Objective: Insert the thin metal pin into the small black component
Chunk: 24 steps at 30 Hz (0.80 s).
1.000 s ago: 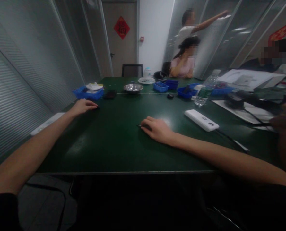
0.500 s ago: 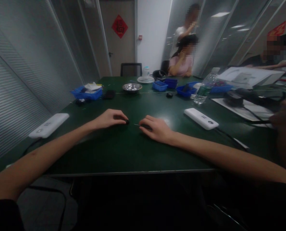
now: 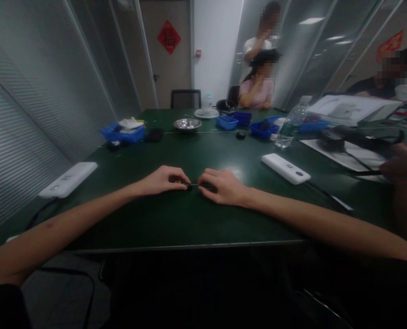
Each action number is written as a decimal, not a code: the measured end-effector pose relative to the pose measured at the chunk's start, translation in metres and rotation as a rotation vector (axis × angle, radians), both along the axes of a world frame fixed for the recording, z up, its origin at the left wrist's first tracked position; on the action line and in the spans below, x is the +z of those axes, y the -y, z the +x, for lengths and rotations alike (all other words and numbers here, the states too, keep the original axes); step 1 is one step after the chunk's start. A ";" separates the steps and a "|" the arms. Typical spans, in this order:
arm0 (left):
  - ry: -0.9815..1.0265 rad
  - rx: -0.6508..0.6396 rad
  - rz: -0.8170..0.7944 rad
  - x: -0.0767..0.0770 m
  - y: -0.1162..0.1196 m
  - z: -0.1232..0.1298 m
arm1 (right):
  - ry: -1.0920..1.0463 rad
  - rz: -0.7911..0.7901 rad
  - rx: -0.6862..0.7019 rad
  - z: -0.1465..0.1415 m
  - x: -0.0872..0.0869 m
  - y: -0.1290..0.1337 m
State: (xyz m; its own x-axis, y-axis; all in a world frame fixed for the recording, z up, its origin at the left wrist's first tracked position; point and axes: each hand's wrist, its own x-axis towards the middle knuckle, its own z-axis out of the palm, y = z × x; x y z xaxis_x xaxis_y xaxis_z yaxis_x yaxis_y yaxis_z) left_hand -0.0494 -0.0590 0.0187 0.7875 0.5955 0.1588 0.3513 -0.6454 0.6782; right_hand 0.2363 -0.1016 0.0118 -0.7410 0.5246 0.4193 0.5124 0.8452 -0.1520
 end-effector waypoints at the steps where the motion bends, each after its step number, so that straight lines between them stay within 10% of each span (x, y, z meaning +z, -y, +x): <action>1: 0.002 0.002 -0.002 0.000 0.001 0.001 | 0.005 0.003 0.004 0.000 0.001 0.000; 24: -0.032 0.102 -0.265 -0.003 -0.004 0.003 | 0.018 0.034 0.033 0.000 0.002 0.002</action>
